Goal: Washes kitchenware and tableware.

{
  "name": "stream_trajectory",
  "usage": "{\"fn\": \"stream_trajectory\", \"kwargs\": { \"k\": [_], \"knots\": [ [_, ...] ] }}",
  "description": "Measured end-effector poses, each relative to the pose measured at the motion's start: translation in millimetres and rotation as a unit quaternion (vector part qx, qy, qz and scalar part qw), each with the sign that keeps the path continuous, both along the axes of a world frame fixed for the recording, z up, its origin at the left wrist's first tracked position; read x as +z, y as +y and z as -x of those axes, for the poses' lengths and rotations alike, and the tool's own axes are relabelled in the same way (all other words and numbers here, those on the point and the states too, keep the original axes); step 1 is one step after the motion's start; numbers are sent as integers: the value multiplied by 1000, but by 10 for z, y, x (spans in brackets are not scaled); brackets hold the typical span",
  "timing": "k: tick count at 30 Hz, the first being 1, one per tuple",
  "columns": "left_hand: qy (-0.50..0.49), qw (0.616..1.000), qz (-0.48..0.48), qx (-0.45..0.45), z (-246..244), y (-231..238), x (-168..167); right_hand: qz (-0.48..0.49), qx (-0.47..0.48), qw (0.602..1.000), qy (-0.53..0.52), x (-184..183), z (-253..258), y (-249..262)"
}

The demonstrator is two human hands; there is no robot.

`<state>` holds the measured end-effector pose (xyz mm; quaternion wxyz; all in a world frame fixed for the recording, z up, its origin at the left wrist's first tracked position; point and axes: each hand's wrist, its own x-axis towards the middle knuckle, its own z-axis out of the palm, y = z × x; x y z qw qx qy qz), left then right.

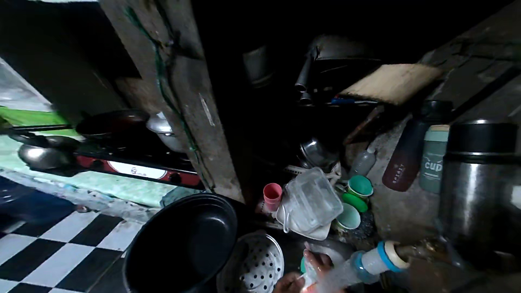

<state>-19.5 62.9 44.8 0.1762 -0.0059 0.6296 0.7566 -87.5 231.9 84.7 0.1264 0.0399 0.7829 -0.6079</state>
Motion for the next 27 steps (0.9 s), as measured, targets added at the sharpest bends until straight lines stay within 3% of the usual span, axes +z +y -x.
{"fn": "stream_trajectory", "kwargs": {
  "k": [3,5,8,11,14,16,18,20,22,23,25,27],
  "knots": [
    [-29,992,-94,84,12,71,-45,-55,-139,983,104,14,-165,-198],
    [-92,976,-176,90,-47,128,-96,-65,-186,968,153,142,-357,-313],
    [-166,939,-283,104,-147,167,-80,-115,-104,967,205,210,-706,-338],
    [-127,930,-304,161,-55,129,-22,-83,25,987,139,297,-904,-265],
    [-96,945,-280,137,-3,144,15,16,-17,999,46,396,-853,-208],
    [-106,939,-307,117,3,212,73,-28,-23,994,101,361,-792,-280],
    [-137,934,-319,81,39,189,82,-135,62,961,235,268,-783,-323],
    [-142,949,-280,-18,143,76,58,-256,200,877,354,109,-728,-220],
    [-112,973,-172,-105,319,11,33,-348,344,824,287,197,-688,-96],
    [-96,983,-110,-112,378,28,62,-365,361,829,223,247,-690,-94],
    [-59,995,-55,-54,440,142,89,-391,234,879,143,17,-665,-197],
    [-25,995,-88,41,416,241,80,-369,54,906,199,-634,-477,-334]
  ]
}}
